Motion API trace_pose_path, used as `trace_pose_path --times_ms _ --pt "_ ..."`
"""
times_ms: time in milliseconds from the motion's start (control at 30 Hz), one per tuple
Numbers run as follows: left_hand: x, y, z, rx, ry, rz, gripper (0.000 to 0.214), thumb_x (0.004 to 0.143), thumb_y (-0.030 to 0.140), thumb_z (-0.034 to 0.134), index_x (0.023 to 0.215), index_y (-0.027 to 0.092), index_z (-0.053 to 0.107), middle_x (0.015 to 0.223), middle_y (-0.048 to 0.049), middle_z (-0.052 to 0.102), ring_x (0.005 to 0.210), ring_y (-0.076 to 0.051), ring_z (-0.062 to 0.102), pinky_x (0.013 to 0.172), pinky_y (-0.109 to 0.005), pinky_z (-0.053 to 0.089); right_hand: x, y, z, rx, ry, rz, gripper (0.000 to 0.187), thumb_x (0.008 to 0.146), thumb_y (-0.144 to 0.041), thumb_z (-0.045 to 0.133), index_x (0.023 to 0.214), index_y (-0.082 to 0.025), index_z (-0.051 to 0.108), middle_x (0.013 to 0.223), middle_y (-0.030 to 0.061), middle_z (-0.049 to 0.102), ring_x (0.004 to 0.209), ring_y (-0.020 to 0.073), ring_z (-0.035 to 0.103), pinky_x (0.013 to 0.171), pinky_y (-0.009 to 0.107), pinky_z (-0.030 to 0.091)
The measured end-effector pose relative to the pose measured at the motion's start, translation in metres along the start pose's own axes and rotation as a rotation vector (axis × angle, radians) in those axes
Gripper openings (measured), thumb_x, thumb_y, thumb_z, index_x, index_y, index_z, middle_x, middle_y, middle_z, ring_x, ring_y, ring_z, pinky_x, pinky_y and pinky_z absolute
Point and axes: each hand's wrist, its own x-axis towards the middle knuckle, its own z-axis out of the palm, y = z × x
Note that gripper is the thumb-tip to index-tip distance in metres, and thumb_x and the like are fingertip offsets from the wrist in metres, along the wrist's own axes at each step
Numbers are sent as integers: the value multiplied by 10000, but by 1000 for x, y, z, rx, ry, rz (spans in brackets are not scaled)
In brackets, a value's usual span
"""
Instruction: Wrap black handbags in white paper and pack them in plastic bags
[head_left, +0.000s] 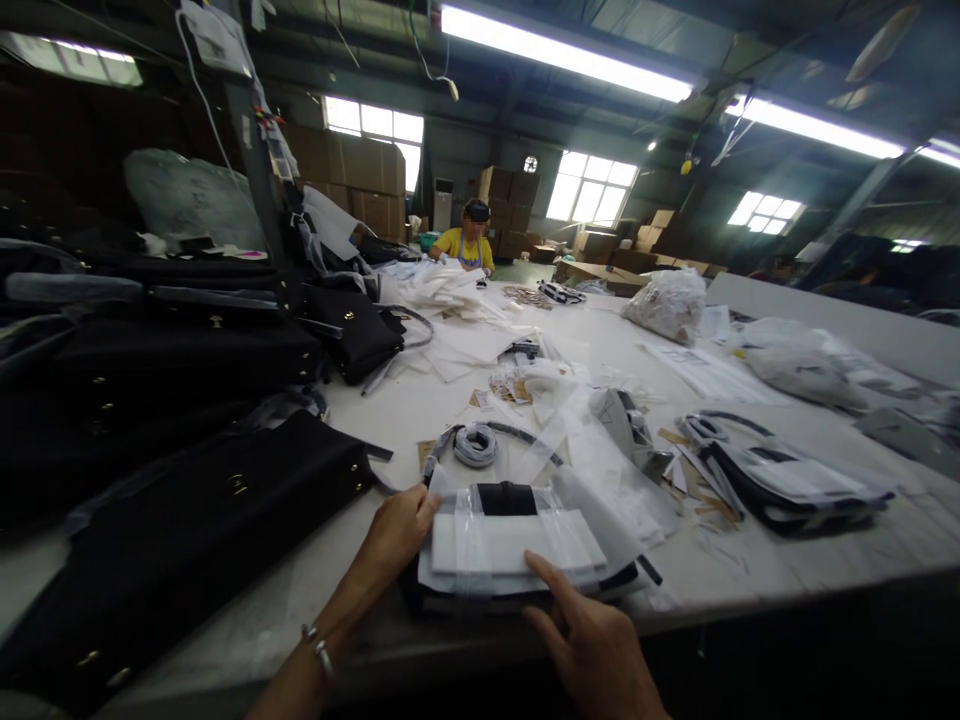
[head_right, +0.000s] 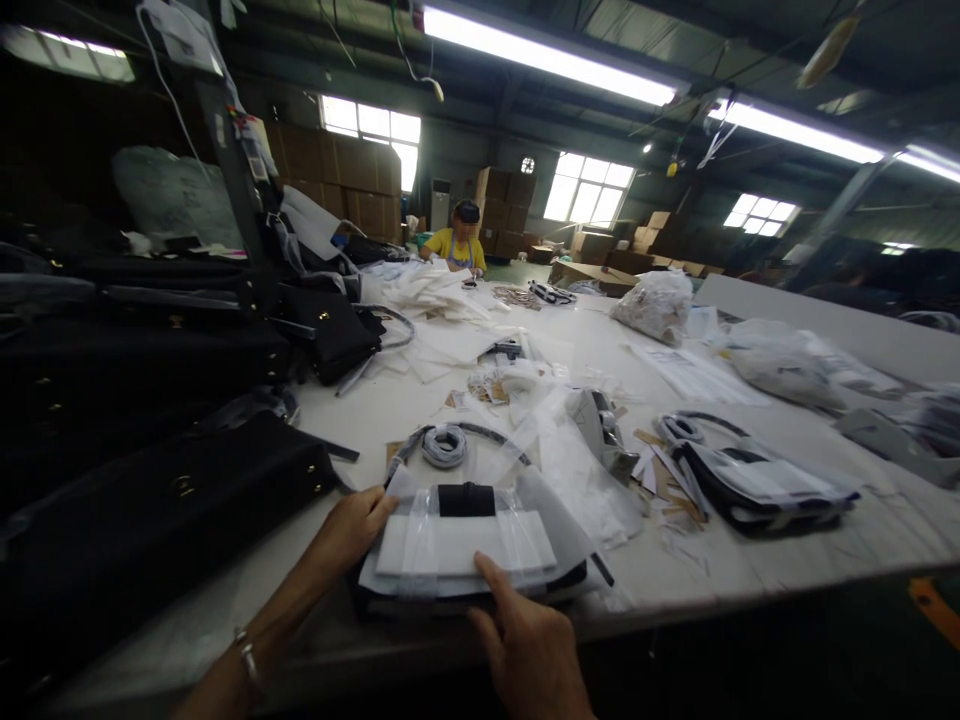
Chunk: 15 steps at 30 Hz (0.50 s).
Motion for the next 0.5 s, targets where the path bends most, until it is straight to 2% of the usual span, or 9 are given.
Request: trace_pose_path --times_ms 200,333,433,500 --pt "6 -29 12 -272 -46 6 443 829 625 346 650 224 402 629 21 475 606 -156 469 565 -263 345 0 2 1 -5 -7 12 498 937 -352 575 1422 -253 520 626 2 664 500 186 640 543 243 502" --pt "9 -38 20 -380 -85 -6 508 792 715 326 670 227 390 600 43 414 558 -139 412 527 -259 333 -1 2 0 134 44 64 515 942 -402 559 1421 -220 513 604 -11 634 503 171 628 528 227 488" --pt "7 -33 17 -368 -68 -10 505 787 711 359 640 228 380 593 44 399 563 -136 391 533 -258 309 -7 -1 -5 323 108 193 477 920 -501 572 1290 -203 616 600 -8 614 510 156 605 555 225 493" --pt "3 -27 11 -321 -40 -12 503 792 692 399 609 223 393 589 36 419 573 -141 395 549 -262 289 -13 -4 -8 476 78 362 464 884 -583 584 1128 -198 672 575 -11 598 468 144 572 494 221 464"
